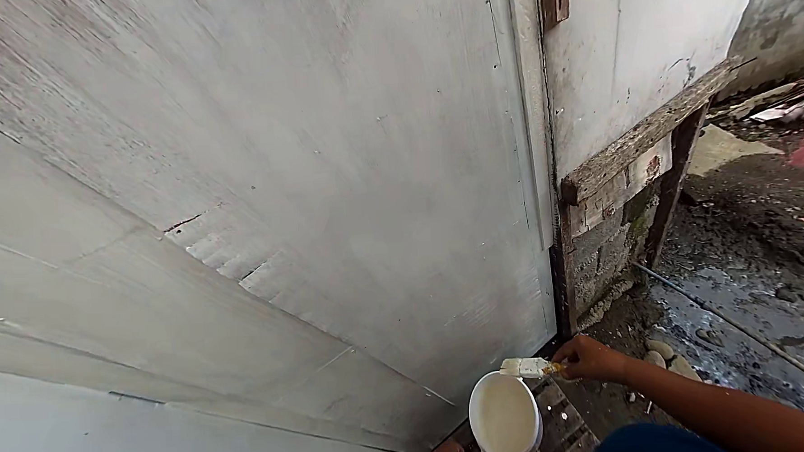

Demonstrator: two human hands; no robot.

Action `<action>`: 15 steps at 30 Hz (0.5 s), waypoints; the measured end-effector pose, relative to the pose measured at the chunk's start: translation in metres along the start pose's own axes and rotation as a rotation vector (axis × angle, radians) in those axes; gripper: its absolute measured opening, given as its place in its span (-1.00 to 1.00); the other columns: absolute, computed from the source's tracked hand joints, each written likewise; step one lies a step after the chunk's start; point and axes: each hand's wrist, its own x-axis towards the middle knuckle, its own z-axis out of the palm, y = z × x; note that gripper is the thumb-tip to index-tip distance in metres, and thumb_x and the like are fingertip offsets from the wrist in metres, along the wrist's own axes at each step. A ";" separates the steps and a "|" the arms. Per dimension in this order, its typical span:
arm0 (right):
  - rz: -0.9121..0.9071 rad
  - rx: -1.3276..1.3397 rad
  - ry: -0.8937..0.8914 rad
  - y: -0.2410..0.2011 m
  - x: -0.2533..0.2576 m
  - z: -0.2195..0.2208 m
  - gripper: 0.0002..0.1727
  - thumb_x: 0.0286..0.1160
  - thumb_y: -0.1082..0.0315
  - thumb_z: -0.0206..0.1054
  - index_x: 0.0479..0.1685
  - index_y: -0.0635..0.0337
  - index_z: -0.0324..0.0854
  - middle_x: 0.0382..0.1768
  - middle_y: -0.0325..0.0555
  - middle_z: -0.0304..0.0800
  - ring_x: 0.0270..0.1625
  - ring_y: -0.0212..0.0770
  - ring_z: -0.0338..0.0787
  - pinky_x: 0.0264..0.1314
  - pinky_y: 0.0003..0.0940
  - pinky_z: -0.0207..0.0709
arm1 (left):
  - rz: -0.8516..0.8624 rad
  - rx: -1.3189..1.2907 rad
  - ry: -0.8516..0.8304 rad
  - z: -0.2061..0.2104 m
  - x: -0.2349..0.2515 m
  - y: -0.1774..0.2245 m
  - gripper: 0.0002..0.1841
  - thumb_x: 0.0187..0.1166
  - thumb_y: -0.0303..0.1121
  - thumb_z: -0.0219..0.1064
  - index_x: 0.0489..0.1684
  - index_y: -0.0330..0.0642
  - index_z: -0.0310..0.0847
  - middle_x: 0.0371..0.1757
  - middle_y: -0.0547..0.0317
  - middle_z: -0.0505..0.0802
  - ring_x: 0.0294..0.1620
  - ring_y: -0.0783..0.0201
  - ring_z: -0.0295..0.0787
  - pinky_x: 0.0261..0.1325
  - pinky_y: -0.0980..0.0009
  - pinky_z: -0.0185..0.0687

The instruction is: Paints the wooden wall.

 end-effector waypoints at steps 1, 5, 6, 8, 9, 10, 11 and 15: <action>-0.011 0.022 0.008 -0.006 -0.003 -0.003 -0.65 0.51 0.26 0.54 0.22 0.20 0.81 -0.22 0.03 0.86 -0.31 -0.19 0.72 -0.11 -0.16 0.62 | -0.003 -0.010 0.001 0.000 0.002 0.000 -0.48 0.79 -0.01 0.10 0.42 -0.24 0.64 0.39 -0.23 0.76 0.52 -0.16 0.63 0.59 -0.20 0.40; -0.089 0.170 0.063 -0.024 -0.013 -0.010 -0.62 0.44 0.36 0.56 0.24 0.21 0.78 -0.33 -0.13 0.80 -0.40 -0.39 0.63 -0.21 -0.39 0.56 | 0.029 -0.138 0.009 -0.008 -0.005 0.009 -0.48 0.80 0.01 0.11 0.51 -0.18 0.58 0.39 -0.19 0.77 0.51 -0.11 0.64 0.62 -0.15 0.38; -0.114 0.210 0.080 -0.029 -0.015 -0.011 -0.61 0.43 0.37 0.56 0.25 0.22 0.76 -0.37 -0.18 0.77 -0.42 -0.42 0.60 -0.22 -0.42 0.55 | 0.066 -0.231 0.030 -0.009 -0.010 0.013 -0.47 0.80 0.00 0.12 0.52 -0.20 0.57 0.35 -0.21 0.79 0.44 -0.11 0.69 0.58 -0.14 0.43; -0.150 0.277 0.120 -0.044 -0.018 -0.012 -0.58 0.41 0.40 0.55 0.27 0.24 0.70 -0.40 -0.22 0.75 -0.43 -0.43 0.64 -0.22 -0.45 0.59 | 0.174 -0.454 0.064 -0.012 -0.025 0.027 -0.47 0.82 -0.06 0.12 0.57 -0.25 0.49 0.31 -0.24 0.78 0.31 -0.11 0.76 0.48 -0.08 0.55; -0.154 0.297 0.131 -0.054 -0.020 -0.011 -0.58 0.42 0.41 0.54 0.26 0.25 0.63 -0.38 -0.21 0.74 -0.42 -0.43 0.67 -0.23 -0.46 0.61 | 0.242 -0.548 0.070 -0.015 -0.036 0.039 -0.46 0.84 -0.07 0.10 0.61 -0.28 0.44 0.34 -0.26 0.76 0.31 -0.12 0.76 0.46 -0.07 0.56; -0.164 0.314 0.140 -0.066 -0.021 -0.009 -0.60 0.43 0.40 0.53 0.21 0.26 0.59 -0.37 -0.23 0.73 -0.42 -0.44 0.67 -0.27 -0.49 0.60 | 0.323 -0.625 0.079 -0.017 -0.048 0.053 -0.43 0.85 -0.07 0.06 0.67 -0.30 0.37 0.41 -0.28 0.71 0.36 -0.12 0.72 0.47 -0.07 0.55; -0.181 0.329 0.146 -0.078 -0.021 -0.006 -0.63 0.44 0.41 0.53 0.17 0.27 0.57 -0.35 -0.22 0.72 -0.40 -0.44 0.66 -0.27 -0.50 0.58 | 0.405 -0.708 0.102 -0.018 -0.060 0.070 -0.39 0.86 -0.05 -0.01 0.74 -0.30 0.25 0.52 -0.28 0.63 0.45 -0.11 0.65 0.49 -0.07 0.52; -0.303 0.367 0.147 -0.123 -0.027 0.016 -0.62 0.46 0.45 0.50 0.16 0.43 0.52 -0.15 0.06 0.74 -0.16 -0.19 0.77 0.01 -0.24 0.67 | 0.610 -1.266 0.293 -0.023 -0.087 0.145 -0.25 0.85 0.12 -0.34 0.80 -0.34 -0.05 0.59 -0.16 0.56 0.44 0.08 0.67 0.38 0.09 0.64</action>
